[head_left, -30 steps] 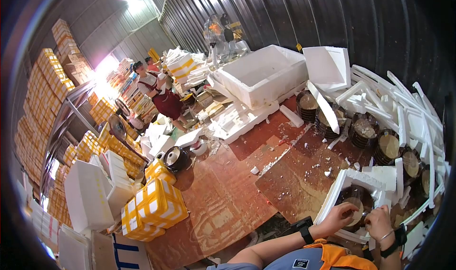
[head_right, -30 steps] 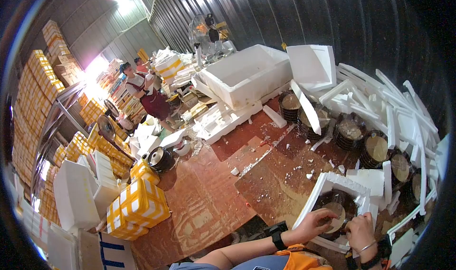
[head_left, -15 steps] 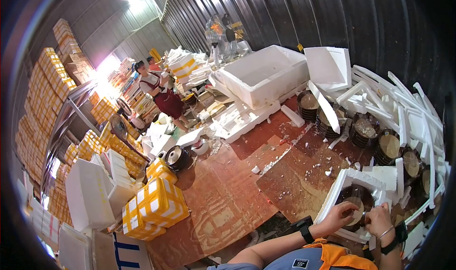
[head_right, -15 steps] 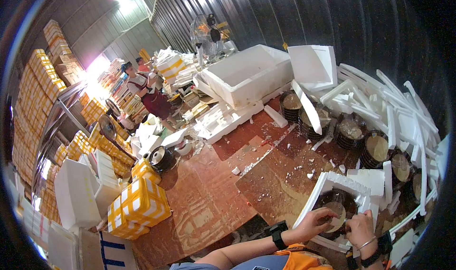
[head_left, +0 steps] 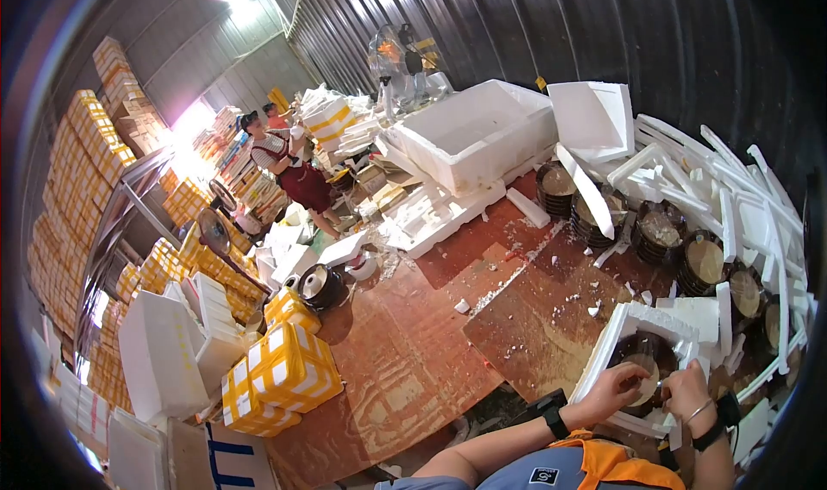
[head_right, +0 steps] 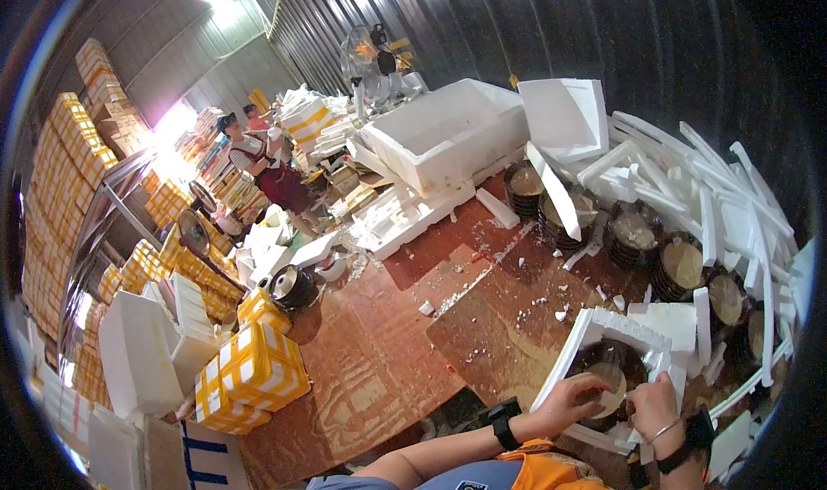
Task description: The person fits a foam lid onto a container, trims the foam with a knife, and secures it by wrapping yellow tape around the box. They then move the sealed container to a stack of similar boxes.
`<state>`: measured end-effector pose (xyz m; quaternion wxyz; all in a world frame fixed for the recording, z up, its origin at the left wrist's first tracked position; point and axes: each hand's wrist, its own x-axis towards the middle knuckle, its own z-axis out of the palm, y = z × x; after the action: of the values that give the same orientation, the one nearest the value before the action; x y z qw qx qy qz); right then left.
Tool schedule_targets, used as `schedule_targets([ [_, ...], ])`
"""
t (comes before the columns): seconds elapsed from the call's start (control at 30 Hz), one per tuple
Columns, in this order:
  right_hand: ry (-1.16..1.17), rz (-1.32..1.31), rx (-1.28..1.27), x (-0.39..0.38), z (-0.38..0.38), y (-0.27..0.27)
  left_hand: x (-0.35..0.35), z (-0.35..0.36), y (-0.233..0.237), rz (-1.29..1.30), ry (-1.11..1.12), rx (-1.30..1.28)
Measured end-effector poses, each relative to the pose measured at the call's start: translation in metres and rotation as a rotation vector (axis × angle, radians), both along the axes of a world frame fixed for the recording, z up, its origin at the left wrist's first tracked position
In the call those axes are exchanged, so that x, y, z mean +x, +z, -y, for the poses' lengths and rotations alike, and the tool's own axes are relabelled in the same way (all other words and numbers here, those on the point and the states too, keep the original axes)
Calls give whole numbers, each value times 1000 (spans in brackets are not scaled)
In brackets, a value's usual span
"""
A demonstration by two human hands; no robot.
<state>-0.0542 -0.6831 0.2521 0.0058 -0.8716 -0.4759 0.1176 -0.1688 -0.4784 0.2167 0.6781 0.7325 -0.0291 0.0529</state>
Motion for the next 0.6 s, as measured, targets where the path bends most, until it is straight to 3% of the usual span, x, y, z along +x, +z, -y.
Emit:
schedule_targets([
  [0.27, -23, -40, 188, -9, 11, 3, -2, -1, 6, 22, 13, 15],
  [0.33, -54, -32, 424, -20, 7, 17, -4, -1, 9, 12, 10, -3],
  [0.37, -58, -28, 420, -26, 2, 25, -3, -1, 7, 19, 7, -19],
  [0.43, -214, -16, 681, -43, -12, 43, -1, -1, 2, 24, -3, -8],
  [0.47, -224, -17, 675, -51, -19, 46, -3, 1, 0, 47, 3, -88],
  [0.53, -356, -360, 839, -64, -34, 44, -1, 2, -9, 14, -10, -218],
  [0.6, -375, -326, 865, -68, -39, 40, -4, 0, -4, -1, -17, -280],
])
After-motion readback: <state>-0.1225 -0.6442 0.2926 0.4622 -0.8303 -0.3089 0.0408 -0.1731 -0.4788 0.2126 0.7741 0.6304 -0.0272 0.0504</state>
